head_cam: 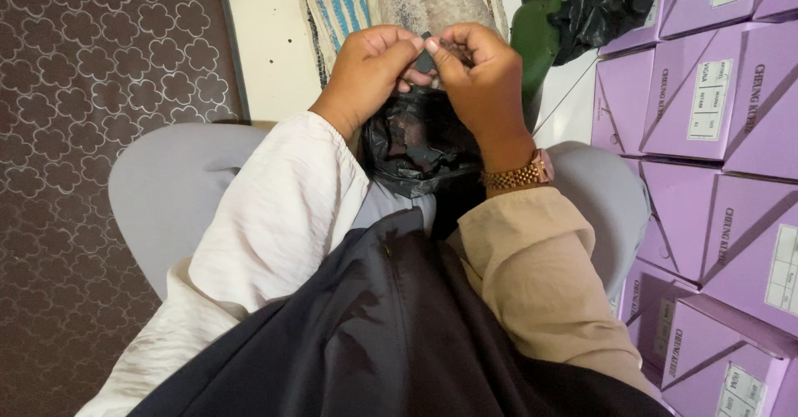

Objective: The person sits on the floor and uses a small metal tool to trim and shape dark brown rubber or plastic shoe parts. They repeatedly pick up parts, scrape edges, and place them on a cloth or into a black plastic bag.

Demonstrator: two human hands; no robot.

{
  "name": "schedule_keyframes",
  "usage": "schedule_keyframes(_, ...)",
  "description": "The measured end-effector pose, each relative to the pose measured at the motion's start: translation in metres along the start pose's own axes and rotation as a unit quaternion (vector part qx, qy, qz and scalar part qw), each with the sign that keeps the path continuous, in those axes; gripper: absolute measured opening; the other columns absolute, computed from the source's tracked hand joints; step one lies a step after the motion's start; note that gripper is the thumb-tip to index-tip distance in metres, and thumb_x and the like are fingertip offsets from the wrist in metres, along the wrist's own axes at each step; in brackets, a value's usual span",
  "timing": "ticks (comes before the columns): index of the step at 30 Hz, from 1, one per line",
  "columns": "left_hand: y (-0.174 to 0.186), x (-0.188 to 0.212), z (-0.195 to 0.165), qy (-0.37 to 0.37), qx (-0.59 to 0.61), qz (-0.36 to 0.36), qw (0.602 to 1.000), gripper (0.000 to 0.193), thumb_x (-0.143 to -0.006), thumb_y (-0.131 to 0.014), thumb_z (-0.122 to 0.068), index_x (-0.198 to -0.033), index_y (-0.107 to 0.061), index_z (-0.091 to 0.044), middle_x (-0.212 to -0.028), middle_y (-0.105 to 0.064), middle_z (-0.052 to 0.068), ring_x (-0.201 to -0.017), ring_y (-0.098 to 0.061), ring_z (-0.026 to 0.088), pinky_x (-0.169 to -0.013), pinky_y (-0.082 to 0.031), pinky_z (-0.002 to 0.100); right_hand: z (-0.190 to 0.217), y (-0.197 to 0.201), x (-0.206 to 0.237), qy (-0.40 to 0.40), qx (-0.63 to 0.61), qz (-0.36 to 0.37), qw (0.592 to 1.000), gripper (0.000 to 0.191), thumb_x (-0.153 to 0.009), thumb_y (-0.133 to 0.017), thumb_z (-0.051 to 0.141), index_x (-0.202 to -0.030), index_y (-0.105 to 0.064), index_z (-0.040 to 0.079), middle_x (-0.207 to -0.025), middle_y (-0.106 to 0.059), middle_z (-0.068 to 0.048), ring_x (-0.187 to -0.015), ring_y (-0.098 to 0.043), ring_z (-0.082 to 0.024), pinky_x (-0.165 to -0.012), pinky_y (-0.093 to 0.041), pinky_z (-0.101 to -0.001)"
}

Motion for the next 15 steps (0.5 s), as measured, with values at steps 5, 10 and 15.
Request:
schedule_keyframes(5,-0.003,0.002,-0.006,-0.029,0.006,0.032,0.999,0.022,-0.104,-0.058,-0.018,-0.104,-0.073,-0.002,-0.088,-0.077,0.006,-0.076,-0.072,0.009,-0.065,-0.054,0.020,-0.017,-0.003,-0.001,-0.102,-0.143,0.008,0.984,0.016,-0.100,-0.076,0.013,-0.099,-0.071,-0.002,-0.083,-0.070,0.001,-0.073,-0.060,-0.003,-0.064,-0.048,-0.0193)
schedule_keyframes(10,-0.004,0.002,-0.007,-0.040,0.008,0.030,0.999,0.021,-0.104,-0.059,-0.019,-0.104,-0.072,-0.002,-0.089,-0.078,0.006,-0.076,-0.071,0.009,-0.066,-0.053,0.021,-0.016,-0.001,-0.001,-0.098,-0.179,0.000,0.979,0.019,-0.103,-0.073,0.017,-0.101,-0.072,-0.002,-0.086,-0.070,0.001,-0.075,-0.059,-0.003,-0.067,-0.048,-0.0194)
schedule_keyframes(15,0.000,0.002,-0.007,-0.049,0.024,0.001,0.999,0.020,-0.104,-0.061,-0.020,-0.103,-0.072,-0.003,-0.091,-0.076,0.004,-0.077,-0.073,0.009,-0.065,-0.054,0.021,-0.024,-0.002,0.002,-0.220,-0.227,0.000,0.949,0.022,-0.103,-0.065,0.022,-0.102,-0.074,0.003,-0.078,-0.065,0.006,-0.062,-0.049,-0.001,-0.055,-0.036,-0.0182)
Point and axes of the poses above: each hand's wrist, its own x-axis away from the middle knuckle, its own y-axis out of the back of the hand, z = x × y, the point moved 5 cm from there along -x, towards the middle knuckle
